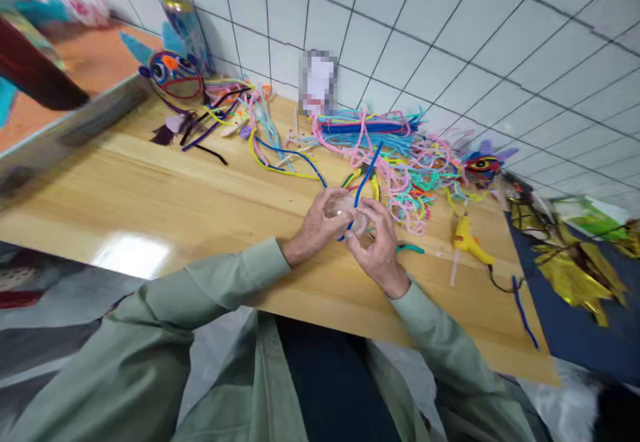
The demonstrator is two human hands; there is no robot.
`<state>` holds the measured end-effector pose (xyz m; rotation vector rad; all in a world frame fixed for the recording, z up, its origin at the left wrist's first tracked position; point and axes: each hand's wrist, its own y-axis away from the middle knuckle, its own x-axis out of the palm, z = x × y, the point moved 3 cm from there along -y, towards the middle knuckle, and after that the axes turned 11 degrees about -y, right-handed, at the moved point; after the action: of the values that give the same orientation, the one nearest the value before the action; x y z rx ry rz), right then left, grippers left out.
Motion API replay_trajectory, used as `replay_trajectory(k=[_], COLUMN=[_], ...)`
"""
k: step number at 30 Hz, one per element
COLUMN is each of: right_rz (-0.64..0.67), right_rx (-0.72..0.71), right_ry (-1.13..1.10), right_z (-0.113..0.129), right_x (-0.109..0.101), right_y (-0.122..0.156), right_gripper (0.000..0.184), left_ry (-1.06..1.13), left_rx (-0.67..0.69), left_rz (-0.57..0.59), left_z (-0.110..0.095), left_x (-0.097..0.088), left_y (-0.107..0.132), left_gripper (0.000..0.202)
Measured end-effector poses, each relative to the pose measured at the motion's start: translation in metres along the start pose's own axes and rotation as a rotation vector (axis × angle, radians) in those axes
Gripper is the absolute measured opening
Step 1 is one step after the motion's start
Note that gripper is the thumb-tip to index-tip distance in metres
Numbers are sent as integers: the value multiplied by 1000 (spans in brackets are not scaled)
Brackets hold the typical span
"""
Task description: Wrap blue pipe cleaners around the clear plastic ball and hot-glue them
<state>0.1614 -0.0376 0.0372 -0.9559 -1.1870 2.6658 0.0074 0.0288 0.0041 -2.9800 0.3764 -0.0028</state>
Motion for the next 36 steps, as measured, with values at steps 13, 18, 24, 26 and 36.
replay_trajectory(k=[13,18,24,26,36], right_rz=[26,85,100,114,109], right_rx=[24,22,40,47,158], right_ry=[-6,-31,-39,-53,-111], right_z=[-12,-15,-15,-15,-20], right_x=[-3,-2,0,-1,-9], right_y=[-11,-12,-13,-13,-7], right_gripper=[46,60,63,63,68], left_ry=[128,169,183,200,442], left_rx=[-59,-90,-117,-135,-339], left_rz=[27,42,27,32,-10], left_z=[3,5,3,1,-4], left_x=[2,0,-2,-2,-3], left_y=[-16,-19,-20,-19,-19], left_gripper=[40,44,45,47,37])
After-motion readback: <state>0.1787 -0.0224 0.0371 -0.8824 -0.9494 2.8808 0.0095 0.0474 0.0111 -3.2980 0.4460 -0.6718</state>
